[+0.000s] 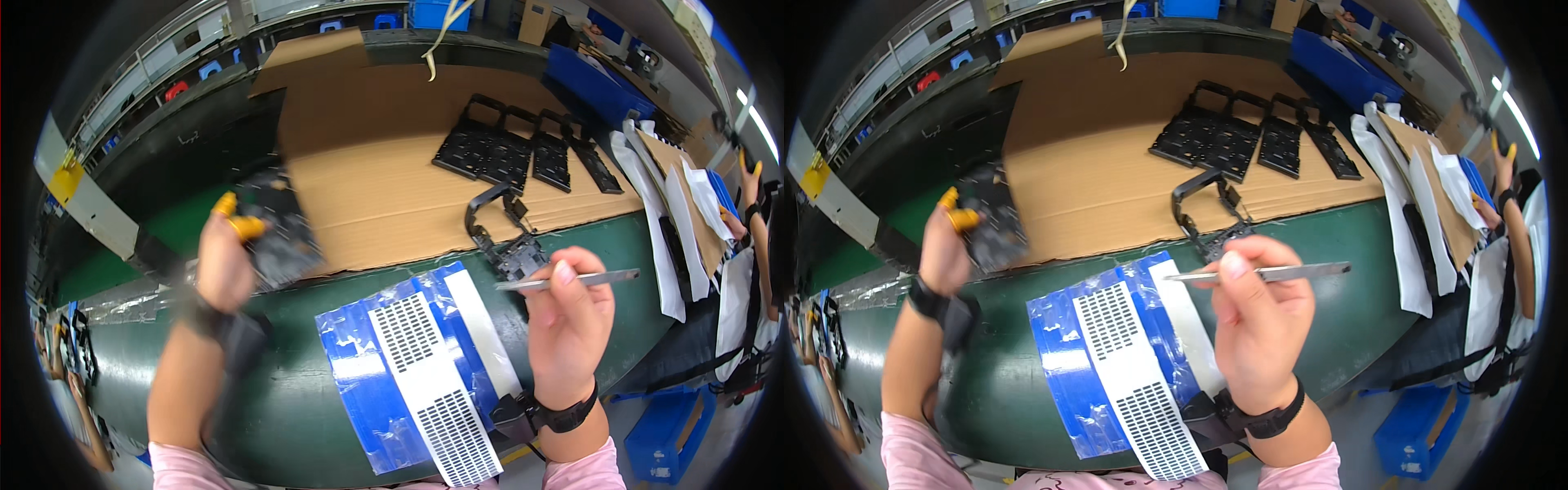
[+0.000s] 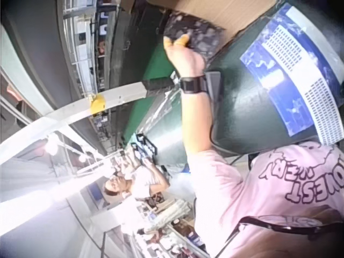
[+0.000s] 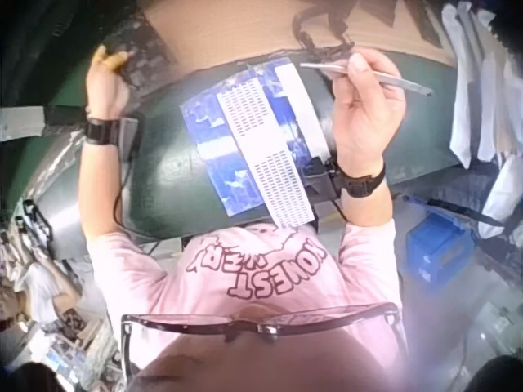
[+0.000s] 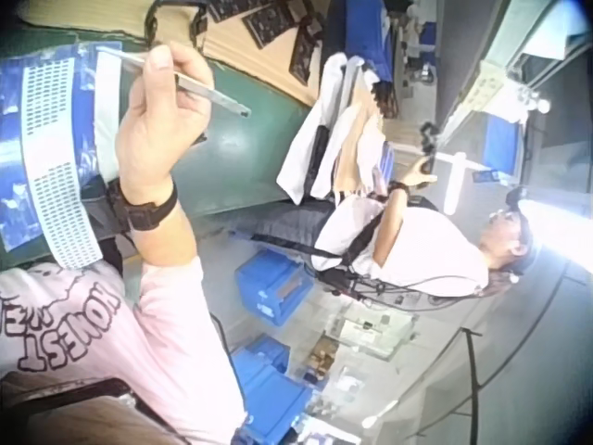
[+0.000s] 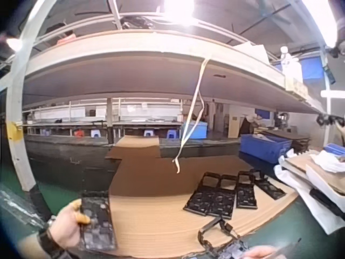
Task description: Assembling small components into a plastic electronic device housing using tweezers and a pen.
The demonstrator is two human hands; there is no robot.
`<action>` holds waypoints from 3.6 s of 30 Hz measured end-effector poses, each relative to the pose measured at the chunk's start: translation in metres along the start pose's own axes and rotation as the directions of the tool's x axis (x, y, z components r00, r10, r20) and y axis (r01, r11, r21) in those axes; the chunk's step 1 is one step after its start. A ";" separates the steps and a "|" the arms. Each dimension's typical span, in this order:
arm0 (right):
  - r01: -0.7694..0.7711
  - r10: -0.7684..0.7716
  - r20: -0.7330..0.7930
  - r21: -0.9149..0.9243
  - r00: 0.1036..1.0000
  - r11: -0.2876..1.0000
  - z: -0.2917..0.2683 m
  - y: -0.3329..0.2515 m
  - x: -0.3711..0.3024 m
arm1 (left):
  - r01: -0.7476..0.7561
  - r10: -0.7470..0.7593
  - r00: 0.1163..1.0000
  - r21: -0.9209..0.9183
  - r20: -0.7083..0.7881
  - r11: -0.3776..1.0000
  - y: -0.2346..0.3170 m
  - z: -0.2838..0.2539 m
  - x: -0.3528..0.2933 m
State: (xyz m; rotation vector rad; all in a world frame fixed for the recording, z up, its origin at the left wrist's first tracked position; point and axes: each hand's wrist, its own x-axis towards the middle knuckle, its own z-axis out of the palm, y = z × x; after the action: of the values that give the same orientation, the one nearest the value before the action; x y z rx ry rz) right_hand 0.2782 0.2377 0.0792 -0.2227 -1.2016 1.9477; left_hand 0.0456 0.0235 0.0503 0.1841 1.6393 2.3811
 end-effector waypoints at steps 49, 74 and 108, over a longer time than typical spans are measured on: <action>-0.398 0.498 0.157 -0.422 0.853 0.815 -0.012 0.054 -0.023 | 0.323 -0.256 0.911 -0.171 0.325 0.931 0.008 0.039 -0.088; -0.260 0.343 0.332 -0.270 0.879 0.927 0.029 0.041 -0.034 | 0.601 -0.446 0.782 -0.334 0.436 0.726 -0.014 0.044 -0.115; -0.456 0.564 0.138 -0.450 0.814 0.768 0.001 0.050 -0.020 | 0.211 -0.098 0.928 -0.293 0.359 0.933 -0.006 0.043 -0.096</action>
State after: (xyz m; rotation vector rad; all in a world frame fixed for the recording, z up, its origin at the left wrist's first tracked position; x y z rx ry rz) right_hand 0.2632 0.2123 0.0341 -0.5724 -1.8798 2.2244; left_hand 0.1490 0.0384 0.0635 0.3635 1.0477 2.2989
